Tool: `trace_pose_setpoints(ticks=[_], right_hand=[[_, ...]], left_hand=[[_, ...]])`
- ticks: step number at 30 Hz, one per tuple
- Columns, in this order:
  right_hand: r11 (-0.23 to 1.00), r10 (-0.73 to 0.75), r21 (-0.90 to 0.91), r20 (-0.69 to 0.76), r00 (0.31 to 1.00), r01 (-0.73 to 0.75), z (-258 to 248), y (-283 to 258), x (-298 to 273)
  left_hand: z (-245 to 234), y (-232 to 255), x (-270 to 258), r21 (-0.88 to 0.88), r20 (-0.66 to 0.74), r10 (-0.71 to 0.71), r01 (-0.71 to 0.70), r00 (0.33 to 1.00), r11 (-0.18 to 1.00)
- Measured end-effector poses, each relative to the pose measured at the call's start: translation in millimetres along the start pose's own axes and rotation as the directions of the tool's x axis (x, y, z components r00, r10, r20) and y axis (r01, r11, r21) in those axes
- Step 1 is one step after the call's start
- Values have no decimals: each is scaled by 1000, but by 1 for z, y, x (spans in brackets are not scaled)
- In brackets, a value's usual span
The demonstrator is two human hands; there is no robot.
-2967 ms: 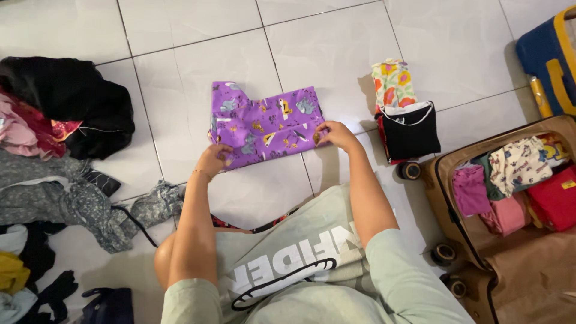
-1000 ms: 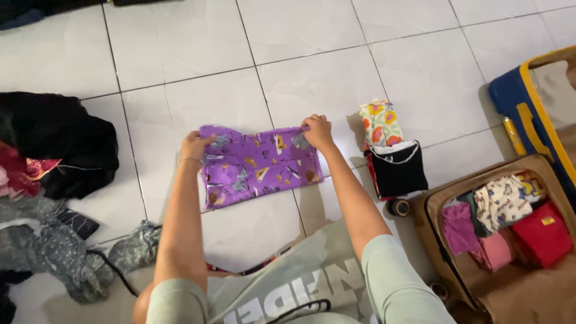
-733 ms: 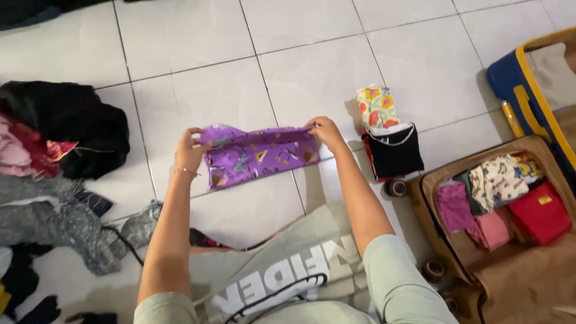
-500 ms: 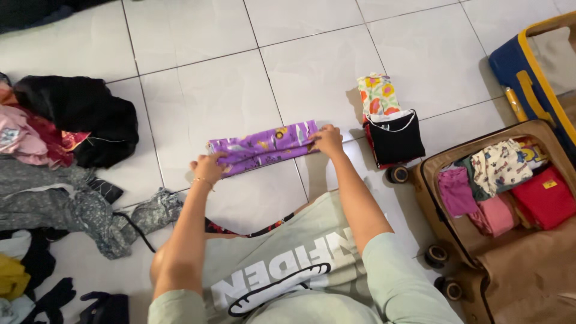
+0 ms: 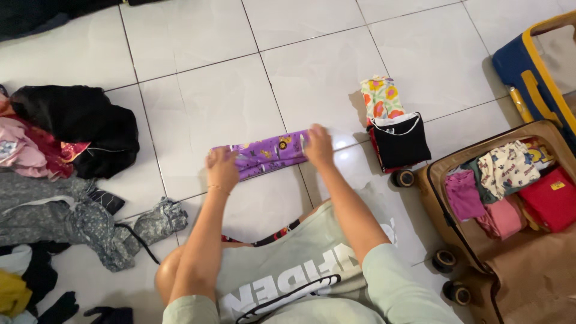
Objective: The person sits on the floor and folds several garments one by one, including a red shirt, a black shirt, a purple patterned cloth, a pink patterned cloth, and a yellow shirt. Each item is smoothed and folded into a compact rectangle and placed in a growing stack next to an open suitcase.
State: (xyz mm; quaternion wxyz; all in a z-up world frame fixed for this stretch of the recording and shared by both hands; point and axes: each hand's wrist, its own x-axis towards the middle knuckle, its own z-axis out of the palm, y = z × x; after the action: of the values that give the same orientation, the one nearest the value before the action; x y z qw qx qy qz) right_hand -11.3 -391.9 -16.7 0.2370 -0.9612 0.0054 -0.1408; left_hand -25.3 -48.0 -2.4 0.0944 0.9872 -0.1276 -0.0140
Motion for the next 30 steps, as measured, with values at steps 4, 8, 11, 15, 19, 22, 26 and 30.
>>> trace_pose_setpoints(ticks=[4, 8, 11, 15, 19, 22, 26, 30], right_hand=[[955, -230, 248, 272, 934, 163, 34, -50, -9], [956, -235, -27, 529, 816, 293, 44, -48, -6], [944, -105, -251, 388, 915, 215, 38, -15, 10], [946, 189, -302, 217, 958, -119, 39, 12, 3], [951, 286, -132, 47, 957, -278, 36, 12, -2], [832, 553, -59, 34, 832, -551, 25, 16, 6], [701, 712, -92, 134, 689, -707, 21, 24, 3], [748, 662, -92, 169, 730, -658, 22, 31, 7]], left_hand=[[28, 8, 10, 197, -108, 286, -262, 952, 945], [27, -7, 18, -8, 228, 18, -16, 974, 1000], [18, -13, 24, 47, 289, -72, 61, 955, 997], [4, -7, 24, 59, 315, -80, 65, 946, 996], [-12, 8, 28, 129, 329, -102, 63, 939, 990], [-11, 37, 38, 72, 357, 43, -73, 933, 995], [30, 112, 51, 100, -28, 387, -383, 922, 918], [65, 158, 57, -257, 67, 187, -165, 980, 952]])
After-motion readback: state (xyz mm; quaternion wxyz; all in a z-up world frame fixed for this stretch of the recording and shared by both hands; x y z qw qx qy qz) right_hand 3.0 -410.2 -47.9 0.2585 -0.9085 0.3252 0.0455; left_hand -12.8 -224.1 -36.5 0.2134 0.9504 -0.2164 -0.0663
